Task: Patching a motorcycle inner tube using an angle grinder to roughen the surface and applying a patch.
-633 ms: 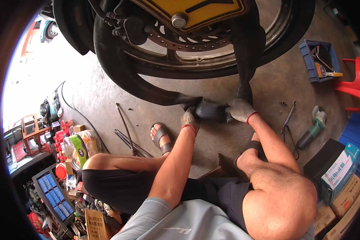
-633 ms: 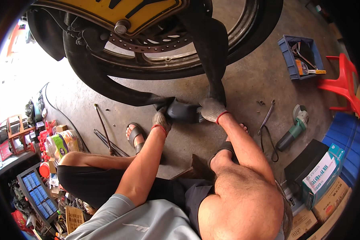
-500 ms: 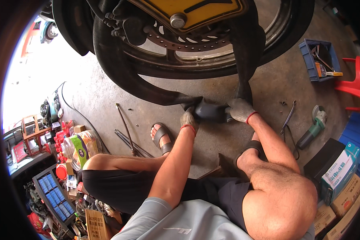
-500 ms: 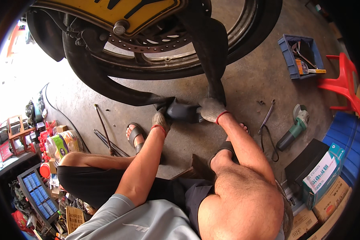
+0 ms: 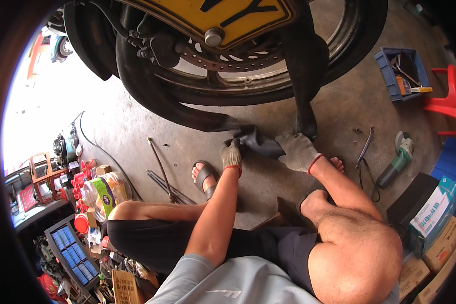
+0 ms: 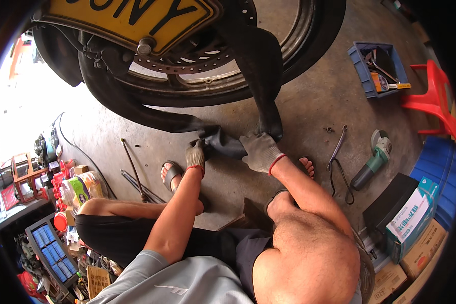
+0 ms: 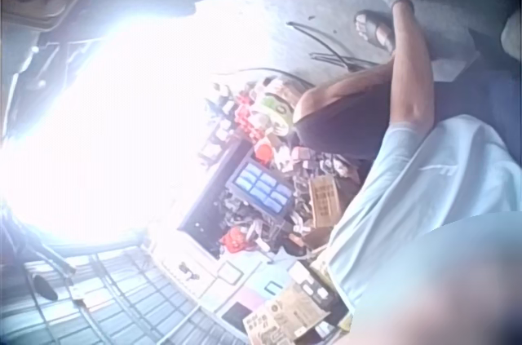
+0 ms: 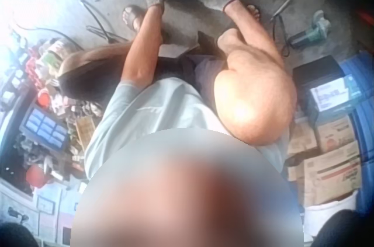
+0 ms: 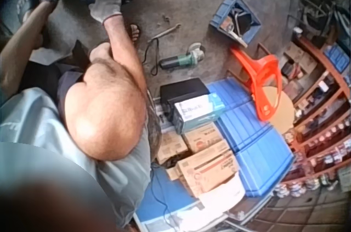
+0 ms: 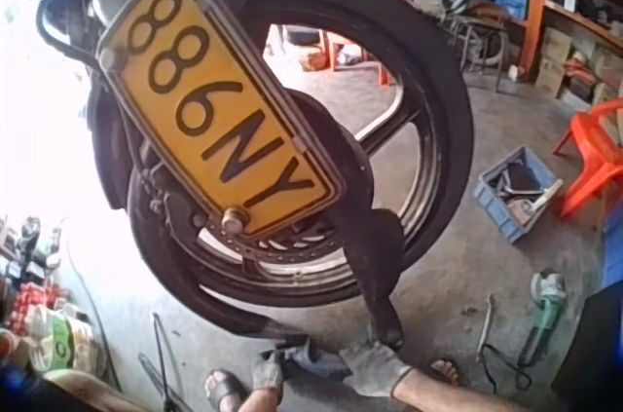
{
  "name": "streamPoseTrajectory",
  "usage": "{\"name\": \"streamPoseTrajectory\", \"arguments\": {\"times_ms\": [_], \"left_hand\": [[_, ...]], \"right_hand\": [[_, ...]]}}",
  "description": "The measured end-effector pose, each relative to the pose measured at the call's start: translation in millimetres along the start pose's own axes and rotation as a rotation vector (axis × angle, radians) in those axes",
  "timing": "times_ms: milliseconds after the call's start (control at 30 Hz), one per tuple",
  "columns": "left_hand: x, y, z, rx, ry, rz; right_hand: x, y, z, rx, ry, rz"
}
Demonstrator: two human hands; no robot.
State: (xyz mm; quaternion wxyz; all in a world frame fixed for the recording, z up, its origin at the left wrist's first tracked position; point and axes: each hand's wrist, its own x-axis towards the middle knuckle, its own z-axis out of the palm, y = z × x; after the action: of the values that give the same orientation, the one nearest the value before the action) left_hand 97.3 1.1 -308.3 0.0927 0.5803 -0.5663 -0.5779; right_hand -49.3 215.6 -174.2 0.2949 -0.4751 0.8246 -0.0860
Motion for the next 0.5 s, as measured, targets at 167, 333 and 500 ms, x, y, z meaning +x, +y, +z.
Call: {"name": "streamPoseTrajectory", "arguments": {"times_ms": [167, 333, 500], "left_hand": [[-15, -4, 23, 0.24, -0.052, 0.078], [-16, -25, -19, 0.561, -0.137, 0.24], [-69, -9, -8, 0.475, -0.479, -0.342]], "right_hand": [[-26, 16, 4, 0.05, 0.198, 0.019], [-30, 38, -12, 0.405, 0.499, -0.075], [-66, 128, -48, 0.671, 0.904, 0.357]]}}
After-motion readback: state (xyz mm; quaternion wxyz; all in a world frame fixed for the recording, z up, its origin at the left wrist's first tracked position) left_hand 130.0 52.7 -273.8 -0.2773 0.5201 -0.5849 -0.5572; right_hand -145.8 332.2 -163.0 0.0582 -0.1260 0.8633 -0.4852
